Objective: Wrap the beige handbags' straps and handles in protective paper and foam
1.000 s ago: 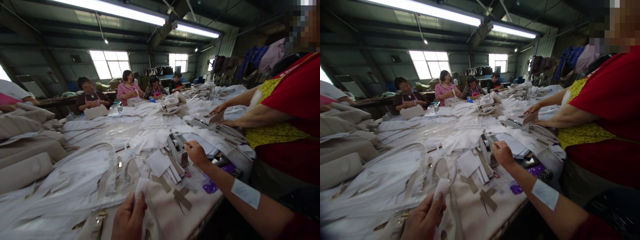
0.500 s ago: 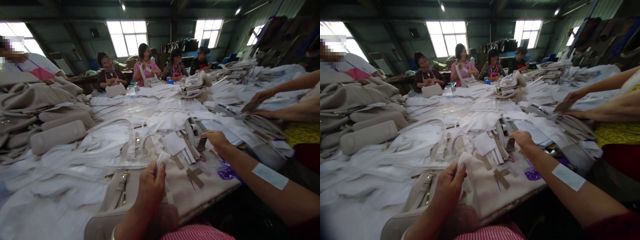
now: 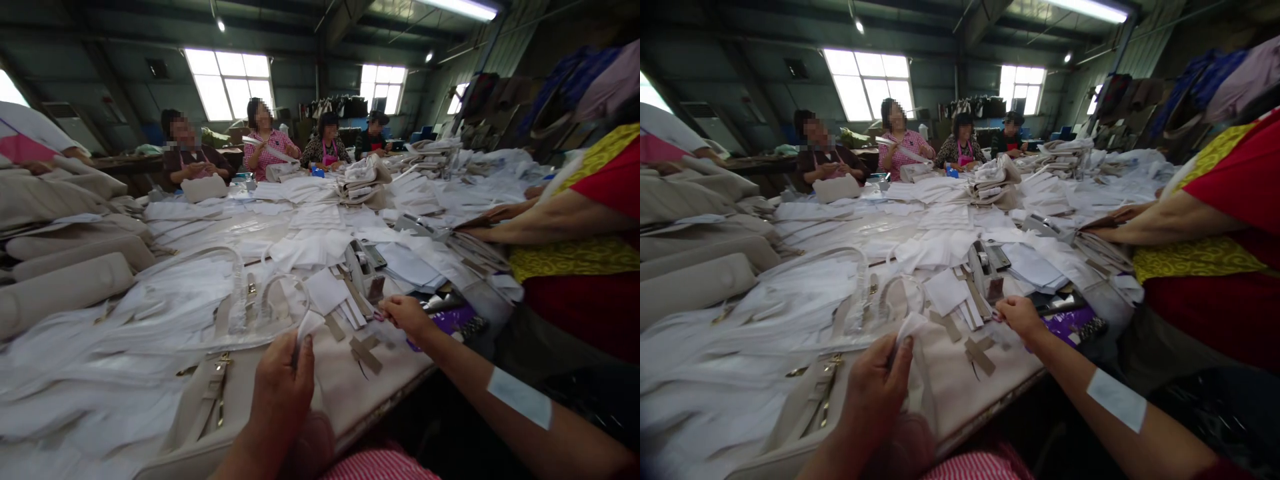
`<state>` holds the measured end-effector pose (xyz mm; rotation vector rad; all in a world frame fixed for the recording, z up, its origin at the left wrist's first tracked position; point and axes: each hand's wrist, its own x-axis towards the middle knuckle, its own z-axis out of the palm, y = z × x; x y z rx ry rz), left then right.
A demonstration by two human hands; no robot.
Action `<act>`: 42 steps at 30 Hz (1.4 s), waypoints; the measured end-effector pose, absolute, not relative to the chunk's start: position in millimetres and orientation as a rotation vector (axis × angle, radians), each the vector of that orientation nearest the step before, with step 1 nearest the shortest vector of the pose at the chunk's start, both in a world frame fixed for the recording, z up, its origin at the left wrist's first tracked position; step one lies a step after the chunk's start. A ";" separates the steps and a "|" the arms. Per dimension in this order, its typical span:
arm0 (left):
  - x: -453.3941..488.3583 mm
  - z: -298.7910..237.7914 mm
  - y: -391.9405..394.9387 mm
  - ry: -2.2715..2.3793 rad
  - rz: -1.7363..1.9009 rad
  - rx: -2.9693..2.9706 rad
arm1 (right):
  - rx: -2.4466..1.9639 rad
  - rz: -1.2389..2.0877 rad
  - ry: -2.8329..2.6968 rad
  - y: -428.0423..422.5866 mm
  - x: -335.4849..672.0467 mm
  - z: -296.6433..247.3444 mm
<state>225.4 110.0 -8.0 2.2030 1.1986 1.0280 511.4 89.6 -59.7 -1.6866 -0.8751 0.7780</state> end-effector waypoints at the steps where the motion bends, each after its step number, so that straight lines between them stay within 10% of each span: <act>1: 226.5 -8.8 109.0 1.182 1.043 2.247 | -1.650 0.808 -0.912 85.6 504.8 -48.8; 9: 241.1 -11.2 91.5 1.225 1.031 2.712 | -1.351 1.132 -1.144 61.5 412.5 35.8; 42: 246.2 -2.9 94.7 1.334 0.769 2.415 | -1.663 0.653 -1.336 48.5 384.1 5.5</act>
